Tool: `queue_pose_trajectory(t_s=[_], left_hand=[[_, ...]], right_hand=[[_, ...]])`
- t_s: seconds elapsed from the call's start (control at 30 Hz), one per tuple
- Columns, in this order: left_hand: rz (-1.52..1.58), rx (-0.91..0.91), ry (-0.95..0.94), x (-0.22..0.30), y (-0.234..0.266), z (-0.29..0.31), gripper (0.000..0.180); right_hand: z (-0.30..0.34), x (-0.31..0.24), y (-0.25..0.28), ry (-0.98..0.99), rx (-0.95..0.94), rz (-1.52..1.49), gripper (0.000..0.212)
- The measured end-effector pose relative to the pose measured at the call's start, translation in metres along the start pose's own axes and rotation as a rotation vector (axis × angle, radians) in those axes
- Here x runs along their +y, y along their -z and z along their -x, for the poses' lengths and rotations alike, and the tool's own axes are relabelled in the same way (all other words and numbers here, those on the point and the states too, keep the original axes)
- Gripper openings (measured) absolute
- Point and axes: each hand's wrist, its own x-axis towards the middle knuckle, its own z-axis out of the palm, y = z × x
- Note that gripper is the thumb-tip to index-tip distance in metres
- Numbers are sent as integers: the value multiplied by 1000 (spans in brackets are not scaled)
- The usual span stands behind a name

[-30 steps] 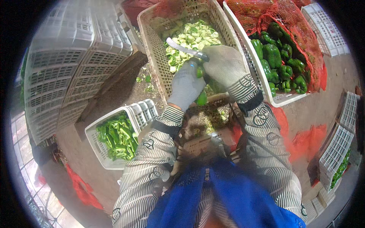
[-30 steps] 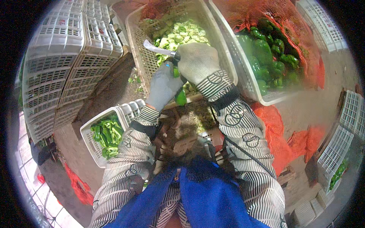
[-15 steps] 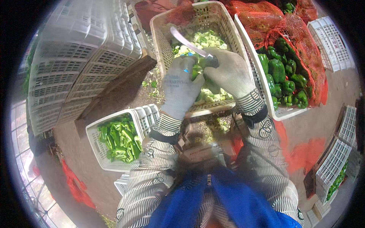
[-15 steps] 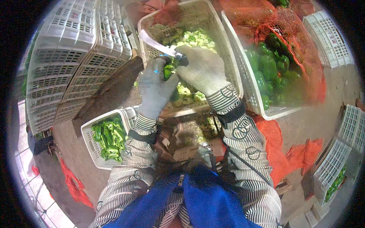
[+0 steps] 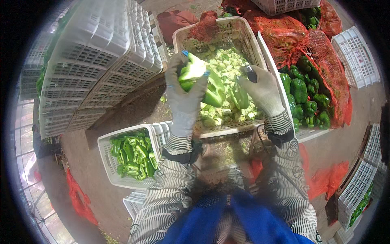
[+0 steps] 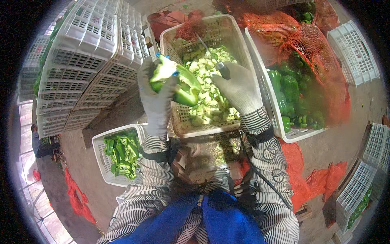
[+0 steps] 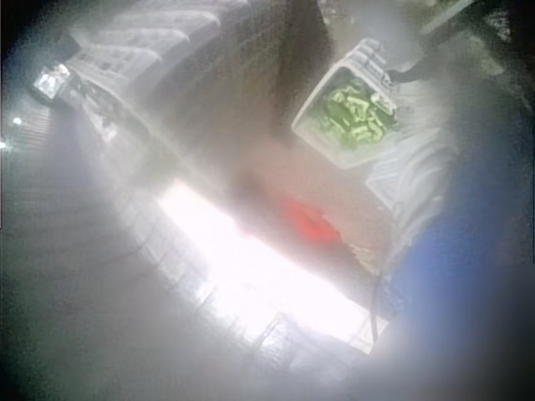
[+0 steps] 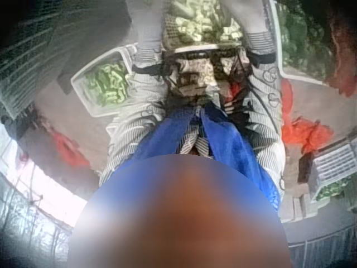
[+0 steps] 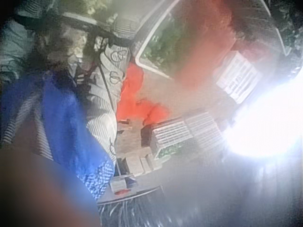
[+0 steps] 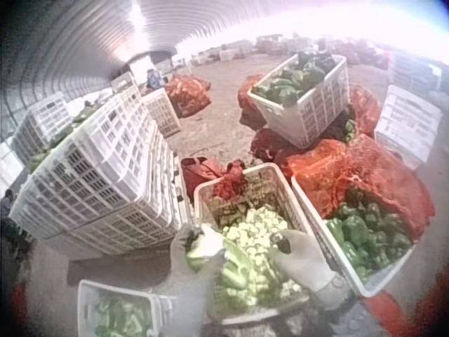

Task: The person uses a curved blade to remove the stems and cores from green bell peppers, tossing the prepped peppers and the cores into different plastic crates.

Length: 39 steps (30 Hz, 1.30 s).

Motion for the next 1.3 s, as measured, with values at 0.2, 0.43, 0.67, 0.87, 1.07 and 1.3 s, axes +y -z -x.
queue_pose_trajectory(t_s=[0.2, 0.43, 0.67, 0.87, 1.07, 1.3], left_hand=[[-420, -330, -537, 1, -18, 26, 86], [886, -267, 499, -1, -23, 29, 81], [746, -624, 543, -7, -8, 26, 64], [828, -570, 667, -16, -21, 33, 55], [1099, -399, 653, -33, -25, 49, 44], [1504, -342, 857, -27, -30, 44, 48]], right_hand=[[11, -21, 0, -227, -386, -710, 27], [14, -13, 9, -50, -359, -569, 34], [13, -8, 14, -1, -580, -613, 51], [16, -7, 4, 22, -537, -479, 51], [28, -18, -7, 58, -347, -292, 51], [30, -20, -17, -48, -217, -984, 39]])
